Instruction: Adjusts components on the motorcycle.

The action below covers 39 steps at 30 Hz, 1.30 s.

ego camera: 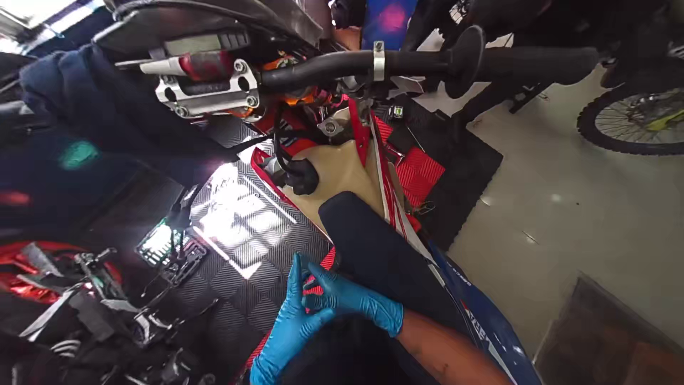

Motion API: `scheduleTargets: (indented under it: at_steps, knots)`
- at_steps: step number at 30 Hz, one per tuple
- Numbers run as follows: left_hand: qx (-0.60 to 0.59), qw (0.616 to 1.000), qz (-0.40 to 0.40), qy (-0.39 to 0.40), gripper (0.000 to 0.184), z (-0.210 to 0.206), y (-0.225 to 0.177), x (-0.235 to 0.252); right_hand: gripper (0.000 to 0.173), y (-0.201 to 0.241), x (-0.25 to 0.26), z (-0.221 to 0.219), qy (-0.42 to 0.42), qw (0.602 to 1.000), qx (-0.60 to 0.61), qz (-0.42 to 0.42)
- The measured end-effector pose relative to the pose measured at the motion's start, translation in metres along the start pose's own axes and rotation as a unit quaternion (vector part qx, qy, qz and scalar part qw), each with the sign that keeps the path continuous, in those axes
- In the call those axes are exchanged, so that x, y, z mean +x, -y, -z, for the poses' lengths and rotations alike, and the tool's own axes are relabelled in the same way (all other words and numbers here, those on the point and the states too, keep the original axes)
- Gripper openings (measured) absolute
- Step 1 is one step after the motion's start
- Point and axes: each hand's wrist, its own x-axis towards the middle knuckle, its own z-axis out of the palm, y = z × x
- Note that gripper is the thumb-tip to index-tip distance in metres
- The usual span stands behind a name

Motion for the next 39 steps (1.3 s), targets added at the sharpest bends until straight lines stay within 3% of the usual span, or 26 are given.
scheduleTargets:
  at_steps: [3, 6, 8, 10, 12, 16, 20, 22, 29, 35, 39]
  knots:
    - [-0.053, 0.993, 0.095, -0.051, 0.092, 0.009, 0.061, -0.012, 0.054, -0.057, 0.018, -0.009, 0.084, 0.965, -0.248, 0.023]
    - [-0.061, 0.959, 0.266, -0.080, 0.051, 0.003, 0.147, -0.040, 0.050, -0.107, 0.026, -0.024, 0.135, 0.917, -0.370, 0.069]
    - [0.049, 0.921, 0.384, -0.033, 0.048, -0.009, 0.209, -0.063, 0.049, -0.111, 0.022, -0.020, 0.161, 0.890, -0.425, 0.042]
    - [0.198, 0.860, 0.463, 0.085, 0.058, -0.025, 0.246, -0.089, 0.046, -0.112, 0.017, -0.015, 0.158, 0.863, -0.479, 0.013]
    - [0.261, 0.836, 0.457, 0.154, 0.060, -0.053, 0.242, -0.112, 0.044, -0.117, 0.014, -0.012, 0.158, 0.851, -0.501, 0.013]
    - [0.105, 0.925, 0.344, 0.119, 0.053, -0.120, 0.190, -0.147, 0.047, -0.133, 0.021, -0.003, 0.157, 0.852, -0.493, 0.081]
    - [0.146, 0.944, 0.256, 0.150, 0.055, -0.149, 0.181, -0.169, 0.041, -0.129, 0.022, 0.004, 0.118, 0.839, -0.524, 0.090]
    - [0.169, 0.935, 0.275, 0.147, 0.055, -0.142, 0.197, -0.179, 0.039, -0.123, 0.022, 0.004, 0.139, 0.835, -0.526, 0.082]
    - [0.099, 0.892, 0.440, 0.019, 0.049, -0.097, 0.264, -0.228, 0.034, -0.111, 0.023, 0.006, 0.151, 0.831, -0.532, 0.055]
    - [0.054, 0.882, 0.469, 0.012, 0.048, -0.091, 0.276, -0.249, 0.038, -0.124, 0.020, 0.003, 0.283, 0.797, -0.526, -0.083]
    - [0.047, 0.885, 0.462, 0.027, 0.048, -0.087, 0.277, -0.229, 0.045, -0.125, 0.023, -0.001, 0.302, 0.779, -0.534, -0.129]
